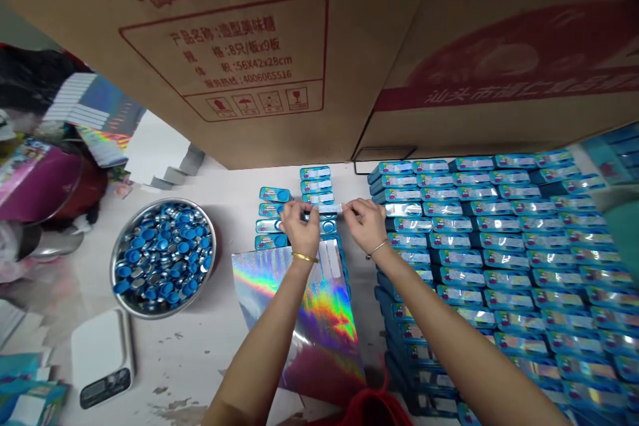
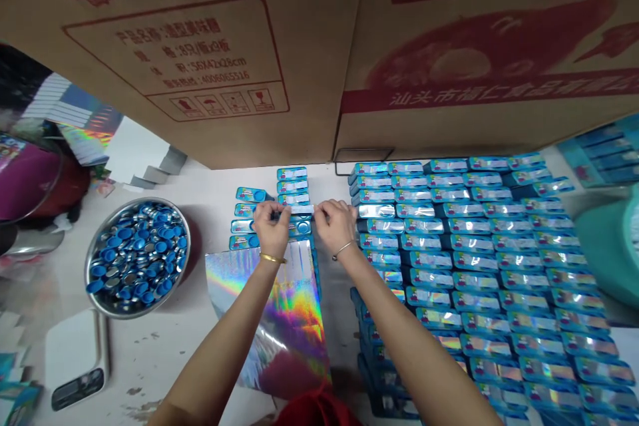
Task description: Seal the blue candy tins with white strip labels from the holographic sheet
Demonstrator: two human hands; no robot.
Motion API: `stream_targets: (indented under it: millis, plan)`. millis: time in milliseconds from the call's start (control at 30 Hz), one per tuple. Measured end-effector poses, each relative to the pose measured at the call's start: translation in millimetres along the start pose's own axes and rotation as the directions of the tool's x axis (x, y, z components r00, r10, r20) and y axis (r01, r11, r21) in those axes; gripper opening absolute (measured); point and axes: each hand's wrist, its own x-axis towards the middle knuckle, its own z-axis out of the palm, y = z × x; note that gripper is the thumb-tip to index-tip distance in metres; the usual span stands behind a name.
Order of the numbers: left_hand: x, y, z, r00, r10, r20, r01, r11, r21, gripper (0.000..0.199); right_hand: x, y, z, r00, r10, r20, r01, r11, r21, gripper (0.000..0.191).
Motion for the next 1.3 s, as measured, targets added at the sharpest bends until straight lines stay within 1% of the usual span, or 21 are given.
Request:
stream_targets:
  millis: [167, 300, 333, 433, 467, 533, 600, 700, 800, 900, 933, 967, 1000, 1033, 1067, 1100, 1133, 1167, 1200, 1267, 1300]
  plan:
    - [-7, -5, 7.8, 0.999, 0.048, 0.021, -0.051, 0.974, 0.223, 0.01, 1, 14, 11, 0.998, 0.014, 0.061, -0.008, 0.996, -0.089, 0.026]
    - [-8, -3, 10.2, 0.998, 0.043, 0.037, -0.054, 0.932, 0.359, 0.01, 0, 18, 21, 0.992, 0.058, 0.115, -0.048, 0.995, -0.093, 0.026]
    - [-8, -2, 10.4, 0.999, 0.032, 0.027, -0.04, 0.924, 0.381, 0.017, -1, 19, 23, 0.99, 0.077, 0.12, -0.068, 0.995, -0.074, 0.025]
    - [-6, 2, 10.1, 1.0, -0.005, -0.016, 0.011, 0.909, 0.416, 0.046, -2, 23, 33, 0.981, 0.162, 0.107, -0.165, 0.986, 0.016, 0.023]
    - [-6, 3, 10.0, 1.0, -0.011, -0.018, 0.017, 0.905, 0.425, 0.05, -2, 25, 36, 0.977, 0.186, 0.106, -0.191, 0.981, 0.037, 0.028]
    - [-5, 5, 9.7, 1.0, -0.011, 0.003, 0.008, 0.895, 0.446, 0.052, -1, 28, 43, 0.972, 0.204, 0.119, -0.209, 0.977, 0.031, 0.039]
    - [-4, 5, 9.3, 1.0, -0.011, 0.025, -0.002, 0.885, 0.465, 0.052, 1, 30, 48, 0.974, 0.169, 0.153, -0.17, 0.985, -0.009, 0.047]
    - [-3, 5, 8.7, 0.999, -0.024, 0.037, 0.004, 0.88, 0.474, 0.054, 3, 30, 49, 0.977, 0.039, 0.209, -0.035, 0.999, -0.024, 0.058]
    - [-3, 5, 10.1, 0.999, -0.019, 0.036, 0.0, 0.886, 0.464, 0.055, 2, 29, 45, 0.955, -0.06, 0.292, 0.093, 0.991, -0.1, 0.062]
    - [-4, 4, 12.9, 1.0, -0.011, 0.027, -0.003, 0.891, 0.454, 0.054, 0, 32, 39, 0.901, -0.031, 0.433, 0.15, 0.958, -0.243, 0.061]
    - [-4, 4, 12.4, 1.0, -0.011, 0.024, -0.001, 0.897, 0.443, 0.053, -1, 33, 36, 0.894, -0.013, 0.449, 0.147, 0.953, -0.265, 0.06]
    - [-3, 3, 10.0, 1.0, -0.008, 0.025, -0.003, 0.908, 0.419, 0.052, -2, 33, 32, 0.905, -0.001, 0.425, 0.128, 0.954, -0.271, 0.058]
    - [-2, 1, 5.2, 0.999, 0.007, 0.034, -0.019, 0.925, 0.379, 0.048, -4, 32, 27, 0.932, -0.003, 0.364, 0.104, 0.96, -0.259, 0.056]
    - [-1, -1, -2.3, 0.998, 0.038, 0.059, -0.055, 0.945, 0.323, 0.042, -8, 29, 22, 0.961, -0.017, 0.275, 0.084, 0.969, -0.232, 0.052]
    - [1, -4, -12.8, 0.991, 0.089, 0.101, -0.113, 0.959, 0.261, 0.034, -13, 25, 16, 0.982, -0.045, 0.182, 0.081, 0.977, -0.198, 0.048]
    - [1, -8, -25.7, 0.975, 0.154, 0.159, -0.185, 0.961, 0.205, 0.027, -19, 18, 10, 0.99, -0.082, 0.112, 0.1, 0.981, -0.166, 0.045]
    - [1, -12, -40.5, 0.948, 0.222, 0.228, -0.263, 0.949, 0.171, 0.024, -27, 10, 5, 0.989, -0.127, 0.075, 0.137, 0.98, -0.142, 0.042]
    - [-1, -18, -55.9, 0.91, 0.277, 0.307, -0.339, 0.925, 0.169, 0.024, -37, 1, 1, 0.982, -0.175, 0.074, 0.183, 0.975, -0.129, 0.04]
    - [-4, -23, -71.0, 0.869, 0.31, 0.385, -0.407, 0.891, 0.201, 0.024, -46, -9, -1, 0.97, -0.222, 0.101, 0.234, 0.964, -0.124, 0.038]
    - [-13, -35, -95.7, 0.805, 0.309, 0.507, -0.511, 0.796, 0.325, 0.023, -64, -30, 1, 0.935, -0.3, 0.187, 0.327, 0.936, -0.131, 0.035]
    - [-19, -40, -104.0, 0.79, 0.291, 0.54, -0.542, 0.744, 0.391, 0.023, -71, -40, 5, 0.918, -0.327, 0.226, 0.362, 0.922, -0.136, 0.034]
